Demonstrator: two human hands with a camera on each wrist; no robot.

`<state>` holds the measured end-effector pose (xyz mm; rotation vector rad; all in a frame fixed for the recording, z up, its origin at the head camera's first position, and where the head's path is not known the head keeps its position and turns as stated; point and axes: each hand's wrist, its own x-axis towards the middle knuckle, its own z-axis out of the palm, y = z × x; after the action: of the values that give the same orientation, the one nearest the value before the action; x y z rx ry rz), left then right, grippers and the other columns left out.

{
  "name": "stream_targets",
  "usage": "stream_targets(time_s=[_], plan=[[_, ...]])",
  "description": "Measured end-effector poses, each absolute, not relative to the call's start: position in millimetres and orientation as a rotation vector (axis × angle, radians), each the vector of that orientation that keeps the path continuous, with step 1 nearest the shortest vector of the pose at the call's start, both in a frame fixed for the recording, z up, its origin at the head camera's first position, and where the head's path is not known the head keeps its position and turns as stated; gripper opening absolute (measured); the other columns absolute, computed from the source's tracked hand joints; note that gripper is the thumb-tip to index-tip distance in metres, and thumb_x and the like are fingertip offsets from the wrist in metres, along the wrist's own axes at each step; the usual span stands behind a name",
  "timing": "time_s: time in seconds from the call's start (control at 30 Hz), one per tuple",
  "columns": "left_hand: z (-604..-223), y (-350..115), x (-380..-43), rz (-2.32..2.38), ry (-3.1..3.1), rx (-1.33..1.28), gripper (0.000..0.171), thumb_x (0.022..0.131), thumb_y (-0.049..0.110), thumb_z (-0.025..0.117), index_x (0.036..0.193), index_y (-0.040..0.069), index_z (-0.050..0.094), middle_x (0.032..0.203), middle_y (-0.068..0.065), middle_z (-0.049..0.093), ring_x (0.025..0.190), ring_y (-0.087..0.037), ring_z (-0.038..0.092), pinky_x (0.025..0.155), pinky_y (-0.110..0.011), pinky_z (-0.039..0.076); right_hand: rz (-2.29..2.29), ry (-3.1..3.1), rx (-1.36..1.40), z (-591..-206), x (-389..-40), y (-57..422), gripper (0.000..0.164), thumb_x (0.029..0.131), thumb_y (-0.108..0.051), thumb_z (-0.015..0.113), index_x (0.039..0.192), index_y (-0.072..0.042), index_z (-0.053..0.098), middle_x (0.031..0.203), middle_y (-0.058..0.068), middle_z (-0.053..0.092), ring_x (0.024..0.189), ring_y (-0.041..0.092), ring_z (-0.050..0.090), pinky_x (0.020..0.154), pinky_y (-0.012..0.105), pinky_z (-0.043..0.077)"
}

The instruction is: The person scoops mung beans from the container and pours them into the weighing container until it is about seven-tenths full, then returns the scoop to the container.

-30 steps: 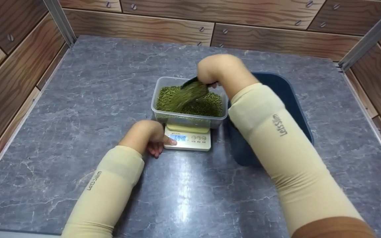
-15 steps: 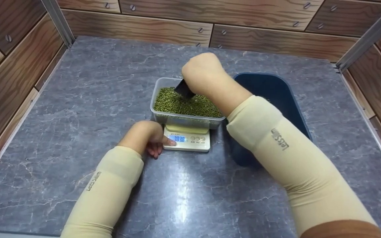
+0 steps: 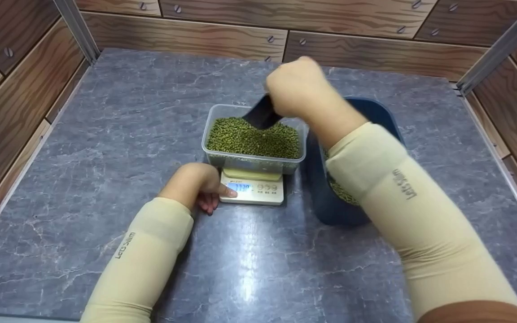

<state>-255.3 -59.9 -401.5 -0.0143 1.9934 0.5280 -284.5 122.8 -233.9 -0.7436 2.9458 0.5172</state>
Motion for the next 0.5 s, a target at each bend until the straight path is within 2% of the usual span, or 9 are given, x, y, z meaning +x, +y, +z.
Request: stream_targets(time_s=[0.13, 0.2, 0.37, 0.5], plan=[[-402, -60, -254, 0.543, 1.997, -0.016, 0.049, 0.079, 0.053, 0.06, 0.069, 0.005, 0.062, 0.062, -0.004, 0.064, 0.049, -0.01, 0.056, 0.052, -0.021, 0.049, 0.386, 2.884, -0.63, -223, -289, 148, 0.012, 0.074, -0.007, 0.055, 0.085, -0.008, 0.06, 0.087, 0.01, 0.062, 0.078, 0.028, 0.055, 0.078, 0.045, 0.043], [-402, -61, -254, 0.549, 2.002, -0.015, 0.05, 0.079, 0.053, 0.06, 0.069, 0.005, 0.063, 0.061, -0.004, 0.064, 0.049, -0.01, 0.056, 0.052, -0.021, 0.05, 0.311, 2.855, -0.588, -220, -290, 164, 0.013, 0.072, -0.004, 0.052, 0.082, -0.006, 0.059, 0.085, 0.011, 0.061, 0.076, 0.029, 0.055, 0.073, 0.046, 0.045], [-403, -62, -254, 0.56, 2.021, -0.009, 0.049, 0.079, 0.053, 0.061, 0.07, 0.004, 0.063, 0.061, -0.004, 0.063, 0.048, -0.01, 0.056, 0.052, -0.021, 0.05, 0.194, 2.773, -0.579, -217, -292, 204, 0.014, 0.069, 0.004, 0.048, 0.074, -0.004, 0.058, 0.081, 0.012, 0.059, 0.071, 0.027, 0.054, 0.065, 0.042, 0.046], [-402, -63, -254, 0.554, 2.028, -0.003, 0.049, 0.079, 0.052, 0.061, 0.07, 0.004, 0.064, 0.06, -0.004, 0.063, 0.049, -0.01, 0.056, 0.052, -0.021, 0.05, 0.198, 2.75, -0.592, -222, -292, 230, 0.015, 0.07, 0.005, 0.047, 0.068, -0.006, 0.058, 0.074, 0.01, 0.058, 0.067, 0.025, 0.052, 0.063, 0.039, 0.045]])
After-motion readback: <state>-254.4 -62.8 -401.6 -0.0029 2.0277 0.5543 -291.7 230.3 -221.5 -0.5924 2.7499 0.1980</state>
